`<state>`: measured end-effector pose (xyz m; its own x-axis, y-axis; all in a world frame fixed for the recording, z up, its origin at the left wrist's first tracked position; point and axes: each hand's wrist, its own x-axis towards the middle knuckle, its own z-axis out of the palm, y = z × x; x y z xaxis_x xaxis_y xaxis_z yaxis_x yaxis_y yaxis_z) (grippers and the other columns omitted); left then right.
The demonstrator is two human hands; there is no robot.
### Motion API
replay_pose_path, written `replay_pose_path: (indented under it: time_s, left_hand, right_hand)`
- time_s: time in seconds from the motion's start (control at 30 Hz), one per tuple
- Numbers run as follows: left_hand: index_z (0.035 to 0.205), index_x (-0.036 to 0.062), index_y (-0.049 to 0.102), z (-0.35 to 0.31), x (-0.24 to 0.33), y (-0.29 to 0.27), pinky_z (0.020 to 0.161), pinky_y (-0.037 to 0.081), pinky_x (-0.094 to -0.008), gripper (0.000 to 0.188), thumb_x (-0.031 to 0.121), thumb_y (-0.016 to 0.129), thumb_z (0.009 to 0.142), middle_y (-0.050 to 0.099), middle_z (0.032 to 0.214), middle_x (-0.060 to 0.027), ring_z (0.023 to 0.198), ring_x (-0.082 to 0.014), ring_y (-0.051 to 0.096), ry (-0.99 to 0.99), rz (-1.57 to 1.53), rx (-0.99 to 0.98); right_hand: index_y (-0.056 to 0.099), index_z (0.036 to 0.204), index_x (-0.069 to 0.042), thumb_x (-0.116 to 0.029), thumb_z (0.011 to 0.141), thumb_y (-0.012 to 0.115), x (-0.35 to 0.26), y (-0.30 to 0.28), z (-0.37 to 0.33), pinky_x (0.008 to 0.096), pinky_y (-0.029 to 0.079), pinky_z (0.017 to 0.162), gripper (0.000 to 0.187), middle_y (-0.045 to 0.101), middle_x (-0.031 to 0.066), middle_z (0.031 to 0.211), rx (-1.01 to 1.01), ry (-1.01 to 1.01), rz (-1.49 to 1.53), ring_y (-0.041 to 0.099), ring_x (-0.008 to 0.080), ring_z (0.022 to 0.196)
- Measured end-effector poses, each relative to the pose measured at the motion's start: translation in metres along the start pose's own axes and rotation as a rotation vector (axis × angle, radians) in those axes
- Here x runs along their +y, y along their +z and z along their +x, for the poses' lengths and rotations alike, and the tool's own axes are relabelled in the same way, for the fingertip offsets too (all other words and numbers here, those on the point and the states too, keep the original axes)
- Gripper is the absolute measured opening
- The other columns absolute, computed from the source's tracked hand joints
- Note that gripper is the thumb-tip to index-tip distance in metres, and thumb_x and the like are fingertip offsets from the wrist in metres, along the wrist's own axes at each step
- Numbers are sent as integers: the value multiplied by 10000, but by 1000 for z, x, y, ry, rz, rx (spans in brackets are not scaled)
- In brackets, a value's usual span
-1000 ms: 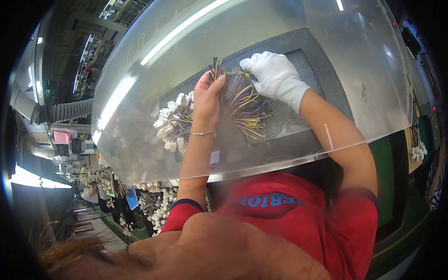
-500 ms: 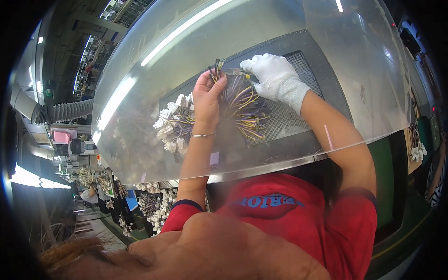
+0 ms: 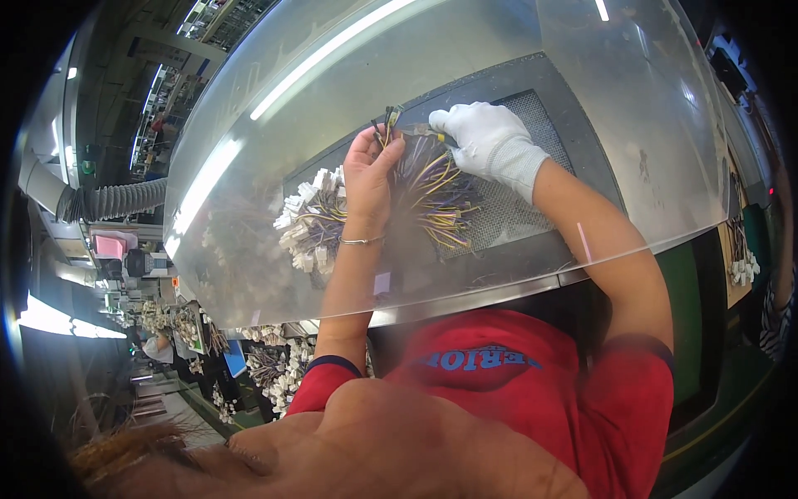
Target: Trimming the ends of wire harness bundles using a pair of wire cutters at a production workbench.
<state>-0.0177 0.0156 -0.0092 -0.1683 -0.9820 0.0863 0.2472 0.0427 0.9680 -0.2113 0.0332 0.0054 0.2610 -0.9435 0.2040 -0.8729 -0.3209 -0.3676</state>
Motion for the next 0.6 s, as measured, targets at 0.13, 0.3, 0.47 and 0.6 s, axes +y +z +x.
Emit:
replay_pose_path:
  time_s: [0.13, 0.3, 0.47, 0.6]
  left_hand:
    - [1093, 2, 548, 0, 3, 1, 817, 484, -232, 255, -4, 637, 854, 635, 1003, -69, 919, -115, 602, -45, -57, -18]
    - [1103, 5, 548, 2, -3, -6, 783, 482, -223, 238, 21, 619, 877, 621, 983, -41, 883, -93, 588, -29, -71, -12]
    - [1119, 13, 551, 1, 1, -4, 755, 477, -222, 244, 31, 614, 883, 600, 973, -12, 843, -76, 568, -56, -49, -43]
    - [1164, 16, 550, -1, 4, -3, 770, 479, -222, 300, 44, 628, 876, 604, 984, -12, 860, -77, 571, -51, 10, -85]
  right_hand:
    - [576, 1024, -120, -209, 796, 624, -2, -3, 0, 422, 492, 762, 250, 619, 106, 932, -39, 57, 26, 603, 310, 924]
    - [578, 1109, -118, -233, 821, 613, -4, -4, 0, 413, 501, 812, 312, 628, 113, 994, 124, 139, 44, 614, 296, 964]
    - [582, 1088, -121, -249, 818, 624, -3, 0, -1, 400, 505, 797, 302, 625, 103, 960, 235, 42, 30, 611, 286, 931]
    - [582, 1080, -130, -247, 818, 624, -5, -1, -1, 398, 505, 798, 289, 624, 94, 962, 230, 30, -9, 610, 278, 935]
